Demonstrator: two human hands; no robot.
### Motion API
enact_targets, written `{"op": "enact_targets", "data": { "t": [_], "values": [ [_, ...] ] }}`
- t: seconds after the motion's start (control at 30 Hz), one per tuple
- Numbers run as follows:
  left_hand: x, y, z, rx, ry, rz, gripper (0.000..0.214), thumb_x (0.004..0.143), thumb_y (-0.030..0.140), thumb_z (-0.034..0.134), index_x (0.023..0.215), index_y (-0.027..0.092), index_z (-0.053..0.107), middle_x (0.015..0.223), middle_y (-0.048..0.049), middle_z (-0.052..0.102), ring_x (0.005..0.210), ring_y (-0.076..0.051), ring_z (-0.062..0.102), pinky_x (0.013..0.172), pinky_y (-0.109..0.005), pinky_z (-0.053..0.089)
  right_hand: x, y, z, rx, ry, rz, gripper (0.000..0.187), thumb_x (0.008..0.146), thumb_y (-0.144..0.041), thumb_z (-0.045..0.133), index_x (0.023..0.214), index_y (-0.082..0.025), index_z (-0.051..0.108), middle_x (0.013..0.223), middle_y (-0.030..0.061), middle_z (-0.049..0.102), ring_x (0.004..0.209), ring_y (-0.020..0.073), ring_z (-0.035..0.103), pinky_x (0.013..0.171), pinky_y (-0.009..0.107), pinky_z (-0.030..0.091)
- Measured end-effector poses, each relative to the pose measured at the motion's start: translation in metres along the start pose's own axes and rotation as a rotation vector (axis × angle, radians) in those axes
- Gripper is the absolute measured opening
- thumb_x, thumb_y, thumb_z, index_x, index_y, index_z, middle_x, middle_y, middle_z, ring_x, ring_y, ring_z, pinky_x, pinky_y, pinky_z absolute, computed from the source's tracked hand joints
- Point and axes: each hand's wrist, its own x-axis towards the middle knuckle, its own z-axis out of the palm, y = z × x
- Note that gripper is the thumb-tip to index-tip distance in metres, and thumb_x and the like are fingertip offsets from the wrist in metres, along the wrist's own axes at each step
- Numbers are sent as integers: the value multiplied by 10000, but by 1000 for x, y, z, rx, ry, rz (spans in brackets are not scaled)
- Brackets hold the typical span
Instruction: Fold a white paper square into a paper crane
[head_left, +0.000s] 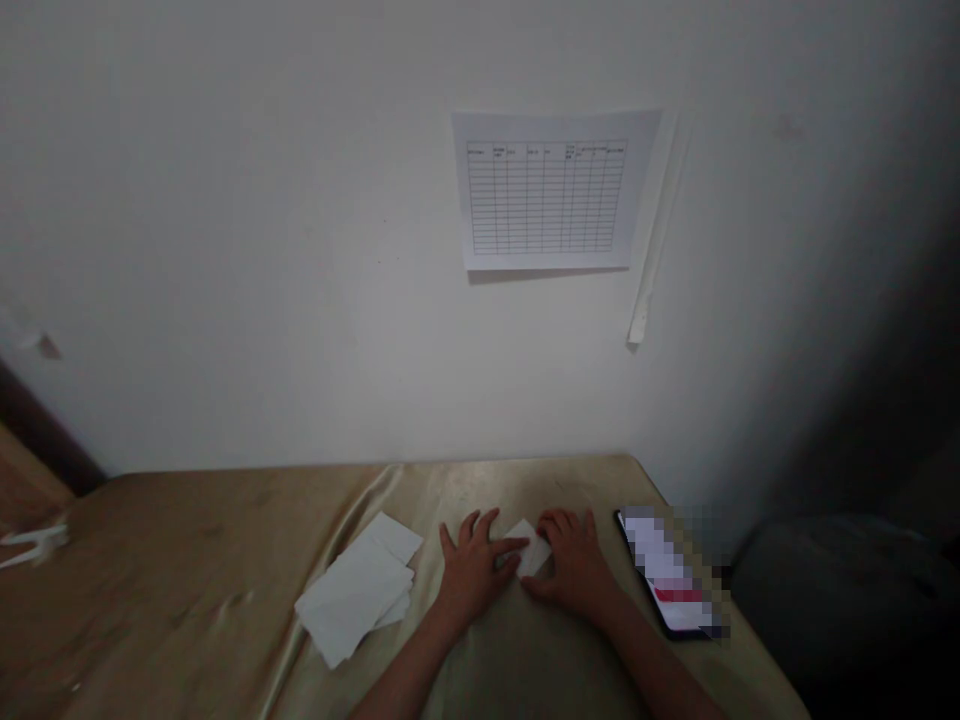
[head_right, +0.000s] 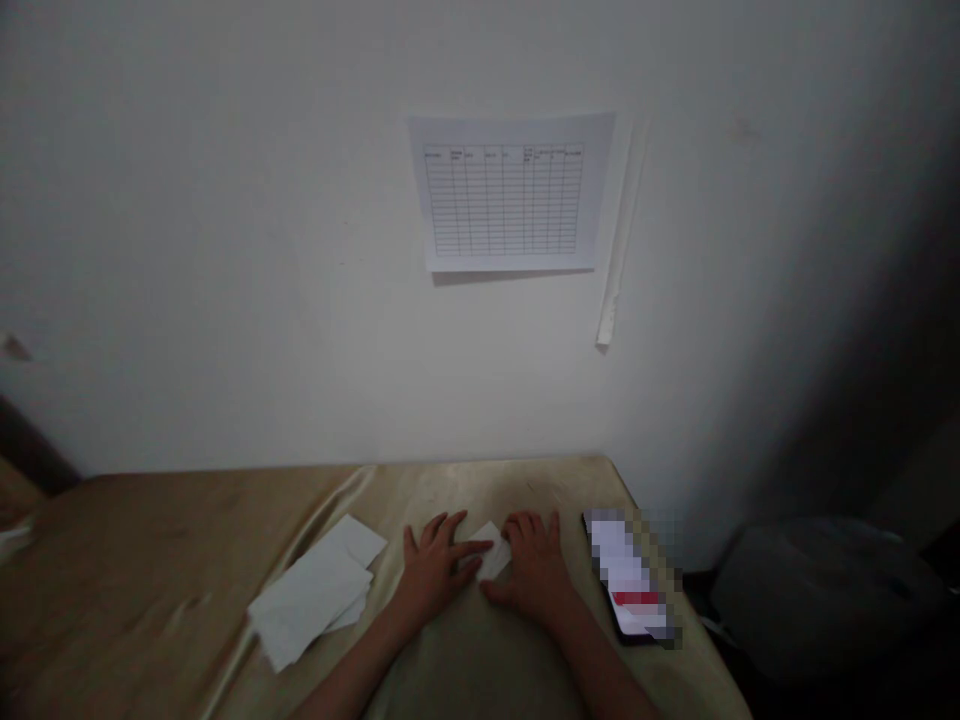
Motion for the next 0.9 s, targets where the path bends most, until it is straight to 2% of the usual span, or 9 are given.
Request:
{"op": "enact_targets", "data": {
  "t": [0.1, 0.23, 0.3, 0.53, 0.9],
  "values": [
    [-1, 0, -2, -7, 7, 4, 343, 901, 565, 531, 1240, 615, 536, 1541, 62, 385, 1434, -351, 266, 1076, -779, -11, -1, 5, 1, 62, 0, -2, 597, 689, -599, 707, 1162, -258, 579, 1288, 85, 572, 1270, 320, 452, 1172, 606, 6],
    [-1, 1, -3, -17, 7, 2, 333, 898, 554, 546, 1226, 604, 559, 1540, 57, 389, 1434, -349, 265, 1078, -771, -43, 4, 11, 2, 110, 19, 23, 248, 916, -436, 505, 1083, -287, 611, 1245, 47, 610, 1230, 260, 490, 1157, 609, 59],
    [0, 2, -3, -19, -7, -11, 331, 888, 545, 567, 1214, 600, 572, 1538, 56, 391, 1437, -350, 263, 1081, -764, -58, 8, 12, 4, 108, 44, 40, 220, 955, -344, 429, 1025, -285, 628, 1203, 34, 634, 1201, 243, 509, 1144, 615, 80],
    [0, 5, -7, -37, -20, -23, 352, 880, 531, 587, 1230, 571, 580, 1549, 50, 376, 1444, -351, 246, 1093, -750, -53, 16, 6, 8, 47, 75, 110, 162, 916, -286, 484, 945, -273, 642, 1147, 17, 653, 1155, 248, 527, 1110, 660, 68],
    [-1, 7, -9, -13, -32, -28, 373, 888, 526, 570, 1258, 575, 553, 1554, 50, 367, 1450, -353, 230, 1097, -750, -45, 9, 1, -1, 61, 28, 109, 197, 849, -384, 572, 1006, -277, 626, 1186, 39, 633, 1189, 282, 507, 1117, 656, 54]
  ]
}}
